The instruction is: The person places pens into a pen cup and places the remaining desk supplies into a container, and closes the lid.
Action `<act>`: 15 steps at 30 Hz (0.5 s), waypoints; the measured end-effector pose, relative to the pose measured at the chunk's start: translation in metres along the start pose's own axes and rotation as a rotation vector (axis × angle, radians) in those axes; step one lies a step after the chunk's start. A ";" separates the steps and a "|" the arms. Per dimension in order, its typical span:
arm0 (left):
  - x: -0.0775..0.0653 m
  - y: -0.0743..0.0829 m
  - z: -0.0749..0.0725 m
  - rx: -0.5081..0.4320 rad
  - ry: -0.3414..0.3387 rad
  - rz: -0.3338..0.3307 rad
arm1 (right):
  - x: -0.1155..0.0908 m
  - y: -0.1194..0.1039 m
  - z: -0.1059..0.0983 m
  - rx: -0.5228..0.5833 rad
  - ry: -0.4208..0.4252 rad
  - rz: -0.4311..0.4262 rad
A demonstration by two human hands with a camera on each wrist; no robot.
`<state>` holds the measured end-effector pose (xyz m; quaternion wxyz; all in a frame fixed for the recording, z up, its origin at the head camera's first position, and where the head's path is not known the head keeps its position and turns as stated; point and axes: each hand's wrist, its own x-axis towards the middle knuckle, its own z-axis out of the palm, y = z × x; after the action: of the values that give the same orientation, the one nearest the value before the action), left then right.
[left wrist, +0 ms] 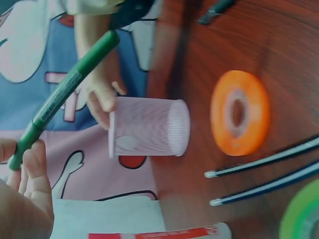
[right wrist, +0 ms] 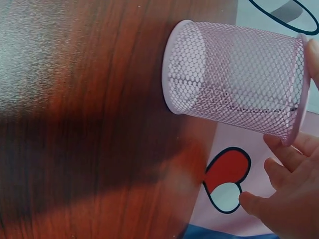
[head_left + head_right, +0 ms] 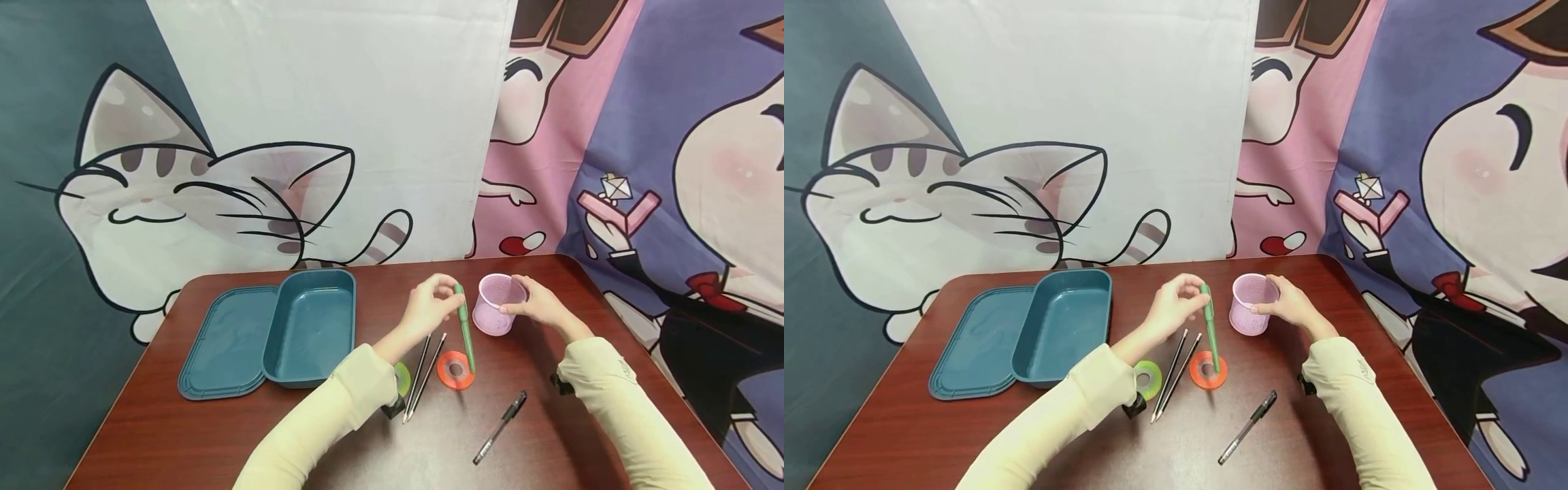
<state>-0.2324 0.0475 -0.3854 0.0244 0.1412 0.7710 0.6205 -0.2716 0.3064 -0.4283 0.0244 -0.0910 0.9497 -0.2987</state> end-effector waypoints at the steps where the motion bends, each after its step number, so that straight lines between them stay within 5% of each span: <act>1: 0.003 0.002 0.000 -0.042 0.029 -0.004 | 0.000 0.001 0.001 0.008 0.010 -0.001; 8: 0.022 0.011 0.001 -0.216 0.210 -0.033 | -0.002 0.008 0.004 0.035 0.047 -0.004; 15: 0.038 0.013 0.013 -0.385 0.309 -0.083 | -0.006 0.010 0.001 0.058 0.060 0.008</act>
<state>-0.2638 0.0713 -0.3710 -0.0417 0.0057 0.6381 0.7688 -0.2672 0.3150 -0.4353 -0.0003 -0.0773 0.9413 -0.3286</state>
